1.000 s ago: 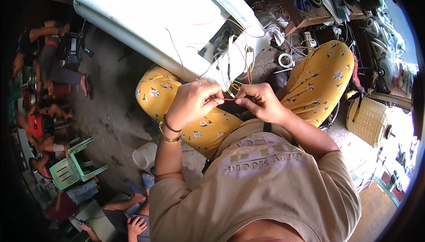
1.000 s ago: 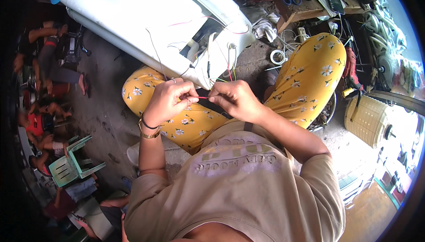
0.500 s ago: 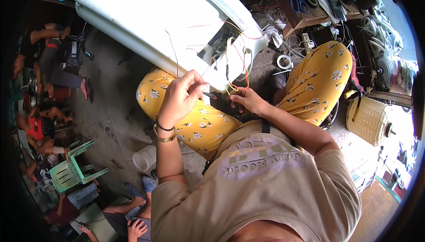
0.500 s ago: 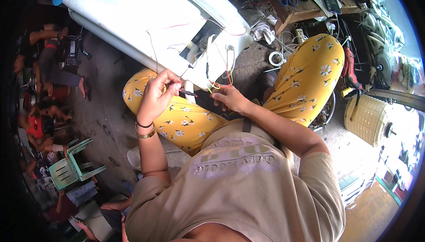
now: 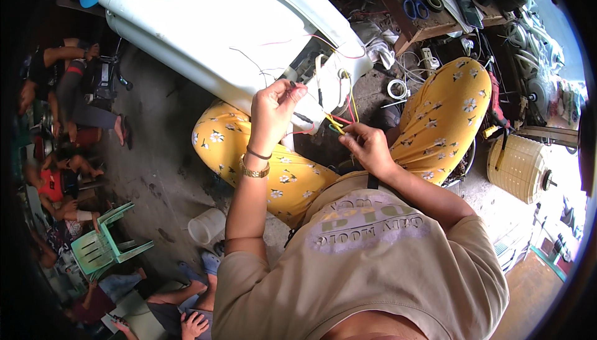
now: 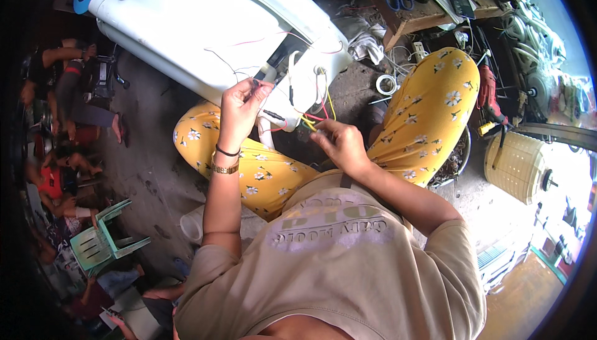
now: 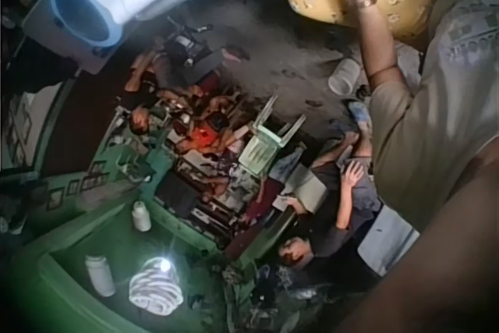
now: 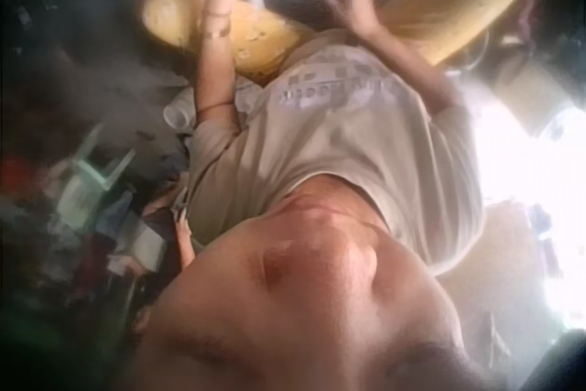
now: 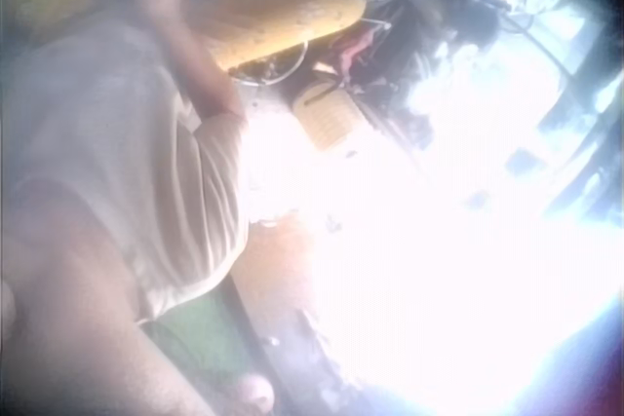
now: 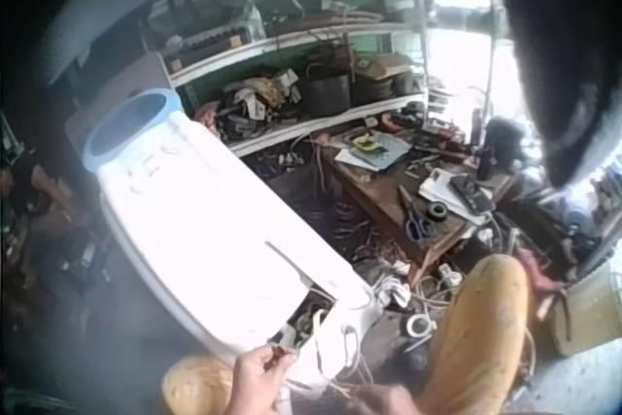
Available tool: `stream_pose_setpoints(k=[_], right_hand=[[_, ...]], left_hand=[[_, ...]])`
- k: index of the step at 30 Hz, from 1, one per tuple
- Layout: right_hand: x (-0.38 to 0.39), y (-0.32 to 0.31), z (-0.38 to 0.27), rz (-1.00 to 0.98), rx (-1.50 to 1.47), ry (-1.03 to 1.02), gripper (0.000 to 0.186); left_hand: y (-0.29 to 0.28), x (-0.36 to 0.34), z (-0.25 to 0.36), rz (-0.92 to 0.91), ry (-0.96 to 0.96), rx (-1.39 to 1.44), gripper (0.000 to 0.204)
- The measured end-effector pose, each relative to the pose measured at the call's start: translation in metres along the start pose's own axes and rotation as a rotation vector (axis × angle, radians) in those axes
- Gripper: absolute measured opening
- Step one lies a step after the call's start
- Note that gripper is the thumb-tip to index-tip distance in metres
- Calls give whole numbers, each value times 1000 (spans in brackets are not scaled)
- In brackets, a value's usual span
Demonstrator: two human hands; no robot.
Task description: The person strips and twists electrical wires on an appliance by hand and using shears, then applies electrical tape to secure the connections.
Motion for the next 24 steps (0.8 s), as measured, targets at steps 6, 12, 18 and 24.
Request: stream_pose_setpoints(k=[6,12,18,24], right_hand=[[-9,-3,4,17,-144,75,20],[-16,-12,-13,202,-118,-39,21],[-10,0,1,-168,-757,-55,14],[-10,-42,10,-145,-737,61,19]], left_hand=[[-2,-15,-7,62,14,81,18],[6,-19,-1,86,72,116,19],[3,-22,-1,119,93,122,22],[9,-23,-3,127,150,133,23]])
Point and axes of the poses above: each hand's wrist, its own x-axis away from the middle knuckle, its own y-axis out of the palm, z = x × y, the point moved 6 cm from there along -x, towards the middle knuckle, and after that the axes turned 15 degrees about x, right-handed, at the moved point
